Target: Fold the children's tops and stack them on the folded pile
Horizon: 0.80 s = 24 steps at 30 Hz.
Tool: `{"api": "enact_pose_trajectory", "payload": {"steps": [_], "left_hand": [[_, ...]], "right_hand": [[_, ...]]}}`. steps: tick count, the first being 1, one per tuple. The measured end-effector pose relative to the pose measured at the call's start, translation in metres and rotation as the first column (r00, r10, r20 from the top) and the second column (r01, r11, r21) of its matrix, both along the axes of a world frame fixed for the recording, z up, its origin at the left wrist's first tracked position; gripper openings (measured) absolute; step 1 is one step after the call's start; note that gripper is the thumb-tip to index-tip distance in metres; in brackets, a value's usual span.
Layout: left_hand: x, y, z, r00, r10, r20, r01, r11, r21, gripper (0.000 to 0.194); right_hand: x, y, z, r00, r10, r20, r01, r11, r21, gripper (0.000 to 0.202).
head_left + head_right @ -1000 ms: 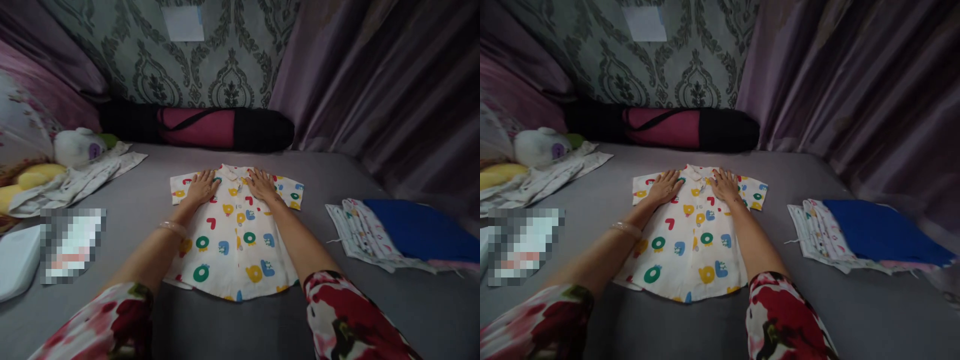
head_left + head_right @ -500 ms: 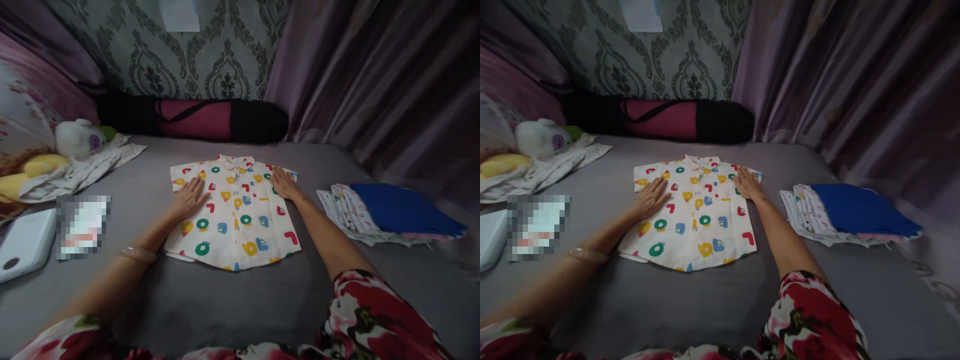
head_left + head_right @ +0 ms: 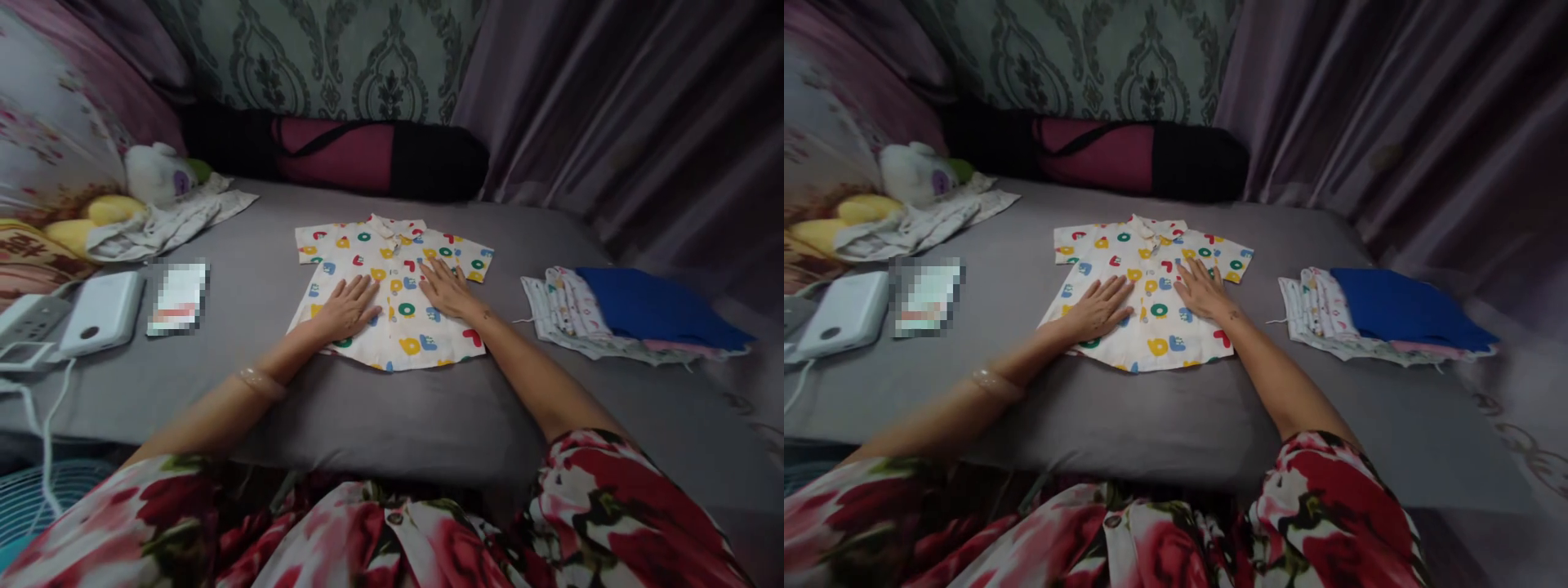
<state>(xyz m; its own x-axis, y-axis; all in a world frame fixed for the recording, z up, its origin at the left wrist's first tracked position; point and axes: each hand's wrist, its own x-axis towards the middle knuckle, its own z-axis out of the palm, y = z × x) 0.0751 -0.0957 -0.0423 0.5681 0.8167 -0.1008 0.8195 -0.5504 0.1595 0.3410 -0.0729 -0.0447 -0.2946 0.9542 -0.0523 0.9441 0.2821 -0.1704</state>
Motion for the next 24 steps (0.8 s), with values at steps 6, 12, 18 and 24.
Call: {"api": "enact_pose_trajectory", "payload": {"steps": [6, 12, 18, 24], "left_hand": [[-0.048, -0.032, -0.007, 0.999, 0.032, 0.013, -0.032, 0.999, -0.02, 0.064], [-0.084, -0.053, -0.006, 0.99, 0.137, 0.014, -0.136, 0.988, -0.076, 0.062], [-0.077, -0.082, 0.012, 0.968, 0.037, 0.248, -0.046, 0.998, 0.031, 0.044], [-0.018, -0.096, 0.029, 0.871, -0.228, 0.435, 0.239, 0.97, 0.03, 0.036]], "right_hand": [[0.017, -0.063, 0.002, 0.993, 0.111, 0.027, -0.11, 0.994, -0.01, 0.06], [0.025, -0.134, 0.013, 0.967, 0.254, -0.023, -0.255, 0.966, -0.039, 0.054], [0.01, -0.177, 0.036, 0.922, 0.33, -0.203, -0.331, 0.943, 0.026, 0.044], [-0.032, -0.149, 0.038, 0.821, 0.451, -0.35, -0.425, 0.892, 0.152, 0.032]]}}
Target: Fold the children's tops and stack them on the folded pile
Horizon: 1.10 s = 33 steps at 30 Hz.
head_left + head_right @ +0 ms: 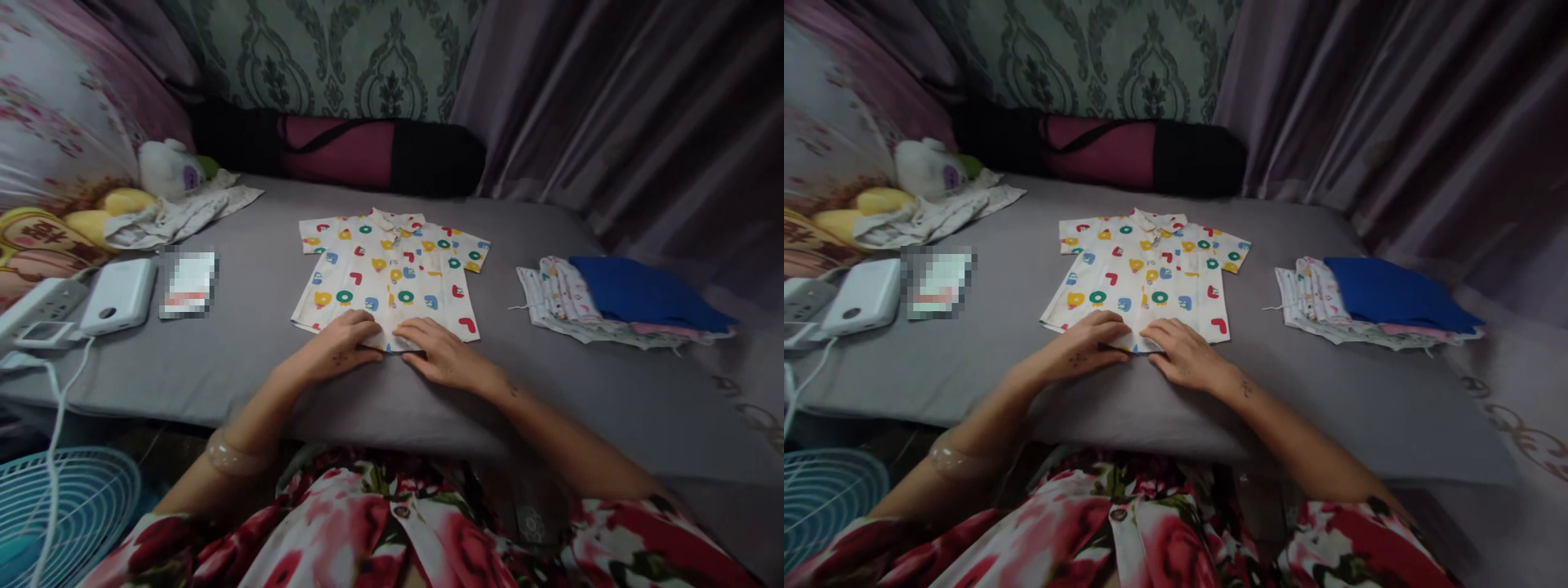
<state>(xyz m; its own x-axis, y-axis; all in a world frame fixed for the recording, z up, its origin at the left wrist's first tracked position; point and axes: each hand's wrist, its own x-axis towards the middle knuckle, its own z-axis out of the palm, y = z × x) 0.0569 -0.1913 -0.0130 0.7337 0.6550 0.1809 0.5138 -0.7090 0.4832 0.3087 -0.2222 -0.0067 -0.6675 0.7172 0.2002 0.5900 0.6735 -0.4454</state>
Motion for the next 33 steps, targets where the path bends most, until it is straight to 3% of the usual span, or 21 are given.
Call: {"api": "enact_pose_trajectory", "payload": {"steps": [3, 6, 10, 12, 13, 16, 18, 21, 24, 26, 28, 30, 33], "left_hand": [[0.009, -0.001, -0.003, 0.999, 0.037, -0.009, -0.037, 0.999, 0.012, 0.029], [0.009, 0.0, -0.005, 0.996, 0.084, 0.028, -0.084, 0.996, -0.025, 0.025], [0.011, 0.0, -0.005, 0.962, 0.257, 0.088, -0.246, 0.962, -0.121, 0.03], [0.012, -0.001, -0.002, 0.949, 0.292, 0.118, -0.277, 0.952, -0.132, 0.031], [0.013, -0.002, 0.0, 0.96, 0.25, 0.126, -0.235, 0.964, -0.123, 0.031], [0.011, -0.006, 0.007, 0.994, 0.0, 0.107, 0.01, 0.995, -0.095, 0.029], [0.007, -0.006, 0.009, 0.994, -0.05, 0.1, 0.06, 0.993, -0.098, 0.03], [-0.001, 0.0, 0.003, 0.984, 0.158, 0.079, -0.158, 0.987, -0.013, 0.033], [-0.008, 0.007, -0.009, 0.901, 0.43, -0.061, -0.417, 0.896, 0.155, 0.039], [-0.013, 0.009, -0.016, 0.818, 0.539, -0.199, -0.508, 0.84, 0.188, 0.047], [-0.017, 0.009, -0.02, 0.762, 0.563, -0.319, -0.542, 0.825, 0.161, 0.053], [-0.02, 0.008, -0.022, 0.745, 0.548, -0.38, -0.543, 0.829, 0.132, 0.056], [-0.026, 0.008, -0.024, 0.762, 0.545, -0.35, -0.537, 0.834, 0.13, 0.053]], "right_hand": [[-0.007, 0.012, -0.008, 0.999, 0.01, -0.041, -0.01, 1.0, 0.0, 0.021], [-0.007, 0.021, -0.014, 0.975, -0.148, -0.167, 0.133, 0.986, -0.098, 0.023], [-0.005, 0.033, -0.017, 0.816, -0.486, -0.312, 0.339, 0.841, -0.422, 0.033], [-0.005, 0.036, -0.015, 0.757, -0.558, -0.339, 0.347, 0.783, -0.516, 0.037], [-0.005, 0.035, -0.014, 0.747, -0.566, -0.349, 0.342, 0.776, -0.53, 0.038], [-0.003, 0.031, -0.008, 0.837, -0.456, -0.302, 0.272, 0.826, -0.494, 0.04], [-0.004, 0.029, -0.004, 0.91, -0.344, -0.231, 0.223, 0.876, -0.428, 0.043], [-0.012, 0.033, -0.002, 0.956, -0.252, -0.151, 0.221, 0.956, -0.195, 0.041], [-0.029, 0.04, -0.008, 0.985, -0.17, 0.031, 0.17, 0.985, 0.009, 0.05], [-0.041, 0.041, -0.014, 0.982, -0.094, 0.167, 0.092, 0.996, 0.02, 0.057], [-0.048, 0.039, -0.019, 0.968, -0.028, 0.249, 0.034, 0.999, -0.02, 0.058], [-0.051, 0.038, -0.019, 0.959, 0.003, 0.285, 0.018, 0.997, -0.072, 0.059], [-0.049, 0.045, -0.009, 0.96, 0.059, 0.272, -0.011, 0.984, -0.176, 0.059]]}}
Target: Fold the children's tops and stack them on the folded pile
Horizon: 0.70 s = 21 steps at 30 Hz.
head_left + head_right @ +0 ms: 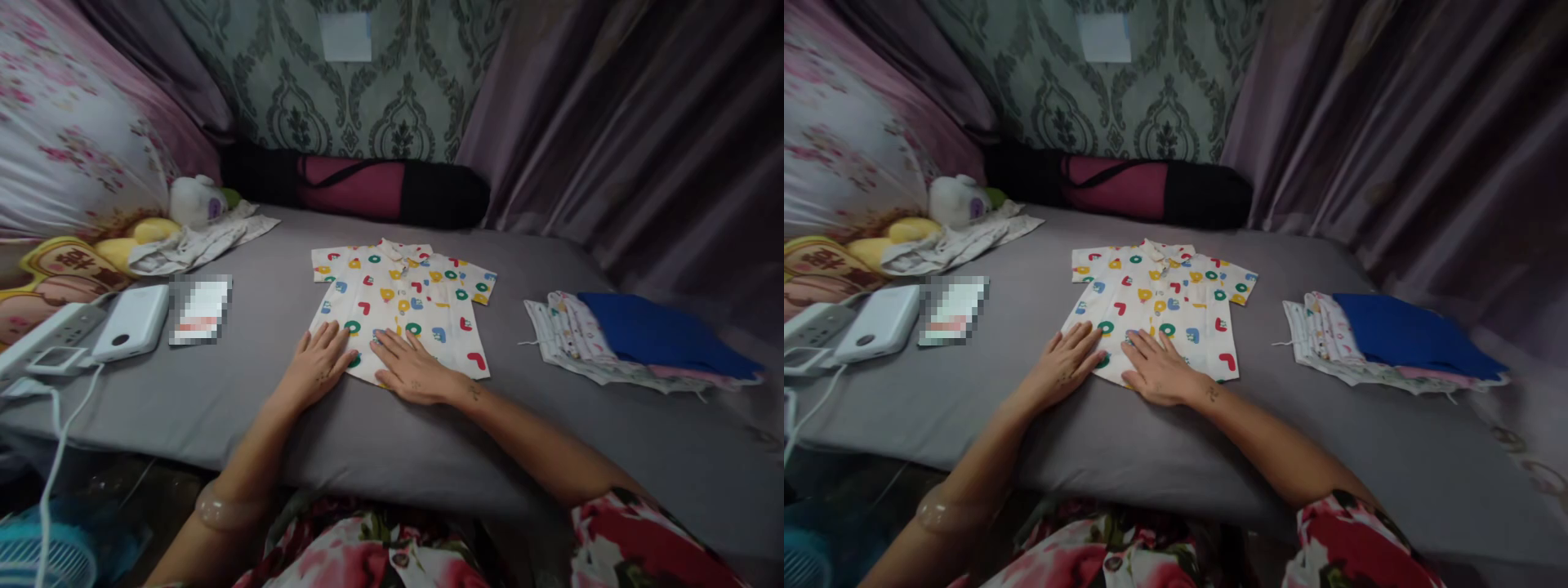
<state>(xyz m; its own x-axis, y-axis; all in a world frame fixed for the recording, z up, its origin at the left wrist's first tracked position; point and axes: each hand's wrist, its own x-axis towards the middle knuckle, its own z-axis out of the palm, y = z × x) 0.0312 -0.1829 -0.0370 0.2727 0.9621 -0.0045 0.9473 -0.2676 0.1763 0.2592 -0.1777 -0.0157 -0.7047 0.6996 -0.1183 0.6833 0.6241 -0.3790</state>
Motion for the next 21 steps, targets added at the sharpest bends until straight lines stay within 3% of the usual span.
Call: {"api": "enact_pose_trajectory", "payload": {"steps": [2, 4, 6, 8, 12, 17, 21], "left_hand": [[-0.003, 0.002, -0.001, 0.998, 0.046, 0.04, -0.048, 0.998, 0.04, 0.051], [-0.006, 0.003, -0.003, 0.992, 0.108, 0.067, -0.113, 0.991, 0.074, 0.05], [-0.008, 0.003, -0.005, 0.989, 0.128, 0.076, -0.135, 0.987, 0.092, 0.05], [-0.008, 0.002, -0.007, 0.99, 0.119, 0.08, -0.127, 0.987, 0.101, 0.051], [-0.009, -0.001, -0.01, 0.988, 0.106, 0.114, -0.123, 0.98, 0.157, 0.05], [-0.01, 0.0, -0.015, 0.982, 0.106, 0.159, -0.139, 0.968, 0.21, 0.046], [-0.013, 0.0, -0.016, 0.981, 0.1, 0.169, -0.134, 0.971, 0.201, 0.05]], "right_hand": [[0.001, 0.016, 0.007, 0.999, -0.03, -0.042, 0.029, 0.999, -0.025, 0.058], [0.002, 0.039, 0.009, 0.988, -0.137, -0.074, 0.141, 0.988, 0.056, 0.059], [0.001, 0.064, 0.002, 0.958, -0.277, -0.079, 0.286, 0.943, 0.172, 0.062], [0.0, 0.085, -0.01, 0.936, -0.35, -0.035, 0.35, 0.916, 0.198, 0.066], [0.002, 0.106, -0.023, 0.939, -0.337, 0.066, 0.326, 0.935, 0.143, 0.069], [0.001, 0.14, -0.008, 0.932, -0.36, 0.04, 0.34, 0.908, 0.245, 0.053], [-0.006, 0.178, -0.012, 0.9, -0.432, 0.061, 0.405, 0.879, 0.252, 0.061]]}}
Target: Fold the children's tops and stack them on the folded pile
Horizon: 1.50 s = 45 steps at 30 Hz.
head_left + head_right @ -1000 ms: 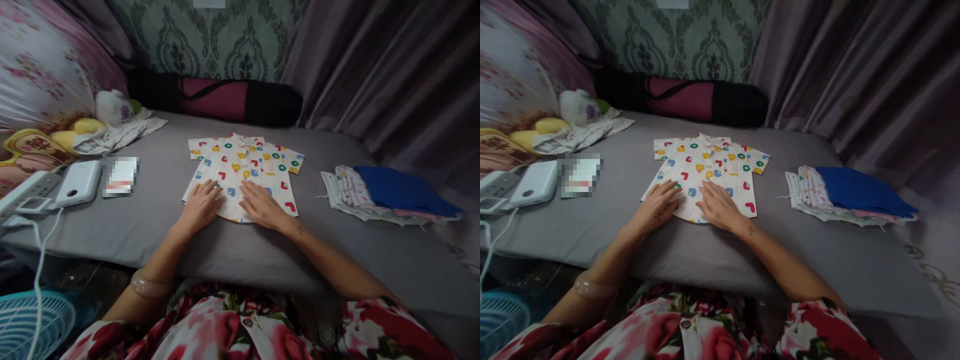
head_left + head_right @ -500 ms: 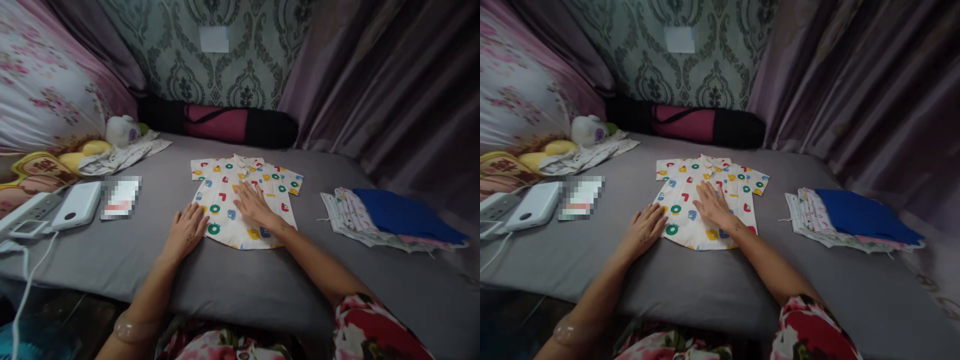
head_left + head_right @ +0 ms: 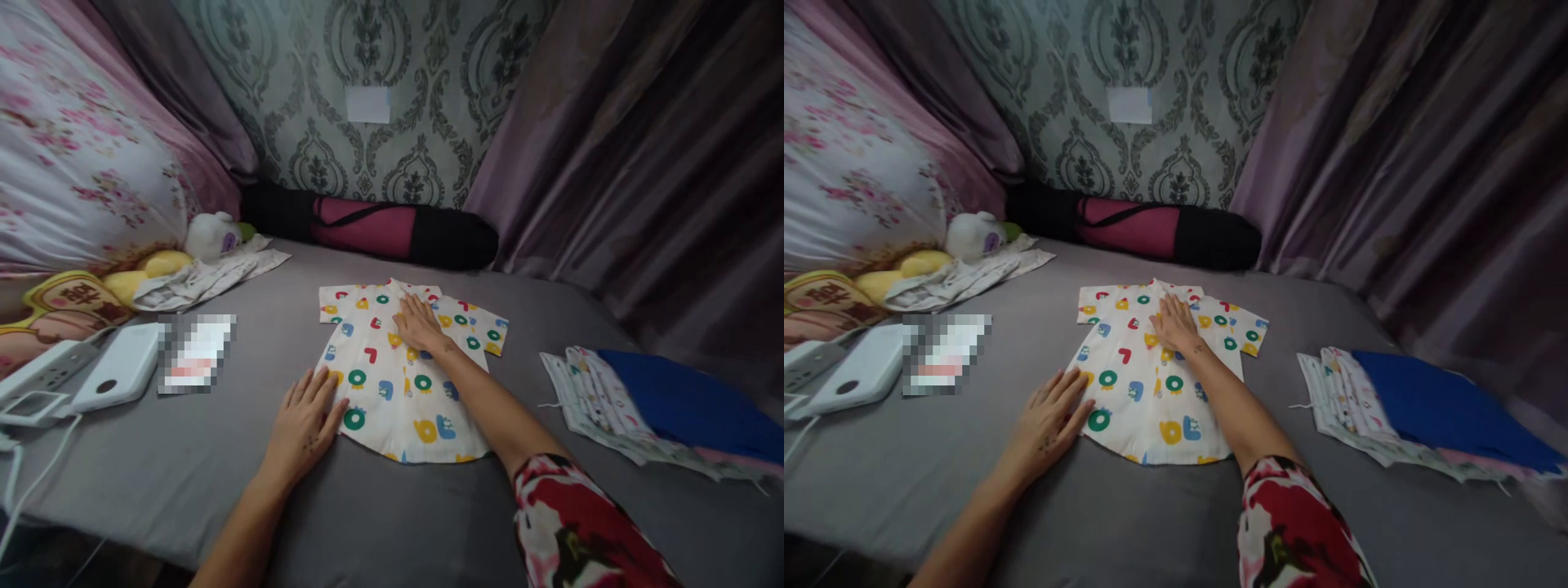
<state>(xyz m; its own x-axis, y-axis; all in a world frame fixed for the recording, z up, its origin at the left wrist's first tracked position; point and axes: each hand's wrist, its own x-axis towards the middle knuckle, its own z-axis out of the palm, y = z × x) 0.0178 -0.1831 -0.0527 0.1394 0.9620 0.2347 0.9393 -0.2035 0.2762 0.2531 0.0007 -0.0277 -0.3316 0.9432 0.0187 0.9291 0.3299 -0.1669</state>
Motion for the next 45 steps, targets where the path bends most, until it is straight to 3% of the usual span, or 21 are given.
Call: {"api": "enact_pose_trajectory", "payload": {"steps": [5, 12, 17, 21, 31, 37, 41, 45], "left_hand": [[-0.002, 0.0, 0.0, 1.0, -0.015, 0.027, 0.014, 1.0, 0.017, 0.049], [-0.003, 0.001, -0.004, 0.998, -0.016, 0.06, 0.012, 0.997, 0.074, 0.042], [-0.006, 0.001, -0.005, 0.999, -0.018, 0.038, 0.014, 0.997, 0.082, 0.041], [-0.006, 0.001, -0.004, 1.0, -0.023, 0.013, 0.021, 0.997, 0.08, 0.041], [-0.003, 0.0, -0.01, 1.0, -0.004, -0.015, 0.005, 0.996, 0.086, 0.04], [-0.005, -0.001, -0.009, 1.0, -0.015, 0.005, 0.015, 0.995, 0.095, 0.041], [-0.008, -0.001, -0.014, 1.0, -0.026, -0.004, 0.026, 0.991, 0.128, 0.042], [-0.011, 0.0, -0.022, 0.999, -0.036, -0.001, 0.035, 0.988, 0.154, 0.044]], "right_hand": [[-0.006, 0.027, -0.008, 0.999, -0.038, 0.006, 0.038, 0.998, -0.041, 0.059], [-0.014, 0.085, 0.018, 0.996, -0.083, -0.031, 0.084, 0.996, 0.023, 0.047], [-0.028, 0.127, 0.007, 0.993, -0.097, -0.064, 0.098, 0.995, 0.011, 0.039], [-0.03, 0.144, -0.004, 0.988, -0.133, -0.081, 0.133, 0.991, -0.009, 0.03], [-0.035, 0.135, -0.032, 0.962, -0.219, -0.163, 0.242, 0.96, 0.142, 0.031], [-0.038, 0.13, -0.018, 0.969, -0.218, -0.114, 0.23, 0.967, 0.107, 0.036], [-0.037, 0.111, -0.01, 0.988, -0.123, -0.09, 0.135, 0.98, 0.149, 0.044], [-0.04, 0.09, -0.023, 0.998, 0.015, -0.061, -0.008, 0.992, 0.122, 0.059]]}}
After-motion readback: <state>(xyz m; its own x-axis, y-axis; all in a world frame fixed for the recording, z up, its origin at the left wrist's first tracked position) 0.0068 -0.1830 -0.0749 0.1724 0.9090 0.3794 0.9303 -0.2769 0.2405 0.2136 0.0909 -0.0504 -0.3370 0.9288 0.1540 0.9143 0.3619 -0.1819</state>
